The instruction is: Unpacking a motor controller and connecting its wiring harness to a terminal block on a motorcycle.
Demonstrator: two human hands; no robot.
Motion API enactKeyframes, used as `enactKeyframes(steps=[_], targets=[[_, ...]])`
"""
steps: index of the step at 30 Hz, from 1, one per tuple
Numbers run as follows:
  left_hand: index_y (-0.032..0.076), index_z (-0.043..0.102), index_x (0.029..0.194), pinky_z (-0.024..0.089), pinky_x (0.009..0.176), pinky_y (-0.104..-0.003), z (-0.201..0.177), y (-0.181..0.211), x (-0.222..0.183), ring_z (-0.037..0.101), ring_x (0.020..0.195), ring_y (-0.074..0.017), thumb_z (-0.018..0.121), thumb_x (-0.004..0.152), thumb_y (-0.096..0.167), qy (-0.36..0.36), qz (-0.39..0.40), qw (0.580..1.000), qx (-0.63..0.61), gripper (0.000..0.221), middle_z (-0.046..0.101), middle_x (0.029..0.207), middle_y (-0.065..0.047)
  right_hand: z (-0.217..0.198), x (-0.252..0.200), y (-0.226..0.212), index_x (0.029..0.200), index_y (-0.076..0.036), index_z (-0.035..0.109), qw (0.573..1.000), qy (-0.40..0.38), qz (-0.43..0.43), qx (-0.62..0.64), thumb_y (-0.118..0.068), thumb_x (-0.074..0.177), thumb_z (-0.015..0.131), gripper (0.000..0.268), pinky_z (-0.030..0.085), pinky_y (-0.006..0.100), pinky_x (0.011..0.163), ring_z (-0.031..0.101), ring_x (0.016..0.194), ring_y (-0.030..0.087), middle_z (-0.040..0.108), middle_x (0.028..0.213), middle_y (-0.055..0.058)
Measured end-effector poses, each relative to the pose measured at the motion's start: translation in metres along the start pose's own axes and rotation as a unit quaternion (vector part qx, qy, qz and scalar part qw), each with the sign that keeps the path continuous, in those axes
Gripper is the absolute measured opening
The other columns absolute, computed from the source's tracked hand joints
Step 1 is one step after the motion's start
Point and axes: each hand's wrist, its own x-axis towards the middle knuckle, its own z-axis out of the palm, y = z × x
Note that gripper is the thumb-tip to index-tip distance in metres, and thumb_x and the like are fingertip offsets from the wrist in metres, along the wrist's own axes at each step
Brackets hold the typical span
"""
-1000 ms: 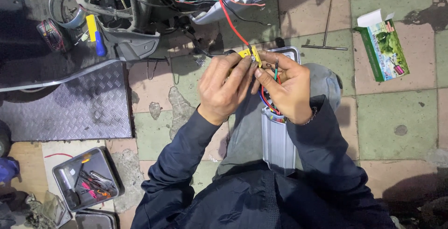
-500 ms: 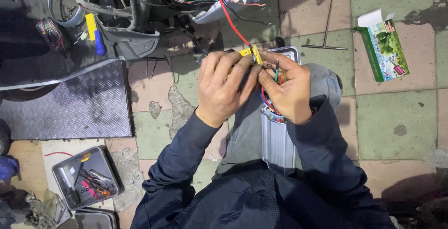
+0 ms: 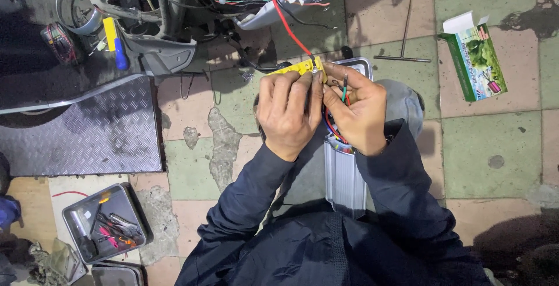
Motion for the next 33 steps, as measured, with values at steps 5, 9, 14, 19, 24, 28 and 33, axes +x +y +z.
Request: enactKeyframes(steps=[5, 9, 14, 19, 24, 28, 33], targets=[[0.001, 0.073, 0.095, 0.059, 0.071, -0.039, -0.008, -0.001, 0.009, 0.065, 0.077, -0.0318, 0.076, 0.092, 0.007, -0.047, -0.034, 0.995, -0.078, 0.008, 0.066, 0.087, -0.013, -0.001, -0.001, 0.000, 0.125, 0.012, 0.064, 1.000, 0.000, 0.008, 0.011, 0.010, 0.096, 0.065, 0.029, 0.062, 0.040, 0.081, 0.069, 0.100, 0.025, 0.072, 0.105, 0.028], [0.001, 0.073, 0.095, 0.059, 0.072, -0.039, -0.009, -0.002, 0.009, 0.065, 0.077, -0.0317, 0.076, 0.092, 0.007, -0.048, -0.034, 0.995, -0.080, 0.008, 0.066, 0.087, -0.013, 0.000, -0.001, 0.000, 0.125, 0.012, 0.064, 1.000, 0.000, 0.008, 0.012, 0.010, 0.096, 0.065, 0.029, 0.062, 0.040, 0.081, 0.069, 0.100, 0.025, 0.072, 0.105, 0.028], [0.000, 0.073, 0.096, 0.059, 0.072, -0.039, -0.008, -0.003, 0.008, 0.065, 0.078, -0.0317, 0.076, 0.092, 0.008, -0.050, -0.036, 0.994, -0.089, 0.009, 0.066, 0.087, -0.013, -0.001, -0.002, 0.001, 0.124, 0.012, 0.064, 1.000, 0.002, 0.008, 0.010, 0.010, 0.096, 0.066, 0.029, 0.062, 0.040, 0.081, 0.070, 0.100, 0.025, 0.072, 0.104, 0.027], [0.000, 0.073, 0.096, 0.059, 0.072, -0.039, -0.009, -0.004, 0.008, 0.065, 0.078, -0.0316, 0.076, 0.092, 0.008, -0.050, -0.038, 0.994, -0.093, 0.009, 0.066, 0.087, -0.013, 0.000, -0.001, 0.000, 0.124, 0.012, 0.065, 1.000, 0.001, 0.007, 0.010, 0.010, 0.096, 0.066, 0.028, 0.062, 0.040, 0.080, 0.070, 0.100, 0.025, 0.072, 0.104, 0.027], [0.000, 0.072, 0.097, 0.059, 0.072, -0.040, -0.008, -0.005, 0.006, 0.065, 0.078, -0.0315, 0.076, 0.092, 0.008, -0.051, -0.040, 0.993, -0.101, 0.010, 0.066, 0.088, -0.014, -0.001, -0.002, 0.001, 0.124, 0.012, 0.065, 1.000, 0.002, 0.008, 0.007, 0.010, 0.095, 0.066, 0.028, 0.062, 0.040, 0.080, 0.071, 0.099, 0.026, 0.072, 0.103, 0.027], [0.000, 0.072, 0.097, 0.059, 0.073, -0.040, -0.008, -0.007, 0.005, 0.065, 0.078, -0.0315, 0.076, 0.092, 0.008, -0.051, -0.042, 0.992, -0.106, 0.010, 0.066, 0.088, -0.014, 0.000, -0.001, 0.001, 0.123, 0.012, 0.065, 1.000, 0.002, 0.007, 0.007, 0.010, 0.095, 0.066, 0.028, 0.062, 0.040, 0.080, 0.071, 0.099, 0.026, 0.073, 0.103, 0.027], [-0.001, 0.070, 0.097, 0.057, 0.072, -0.041, -0.009, -0.010, 0.003, 0.063, 0.078, -0.0315, 0.075, 0.093, 0.010, -0.067, -0.051, 0.990, -0.110, 0.013, 0.063, 0.086, -0.013, -0.001, -0.002, 0.000, 0.123, 0.012, 0.065, 1.000, 0.002, 0.008, 0.006, 0.009, 0.095, 0.067, 0.028, 0.062, 0.040, 0.079, 0.072, 0.099, 0.027, 0.072, 0.102, 0.027]])
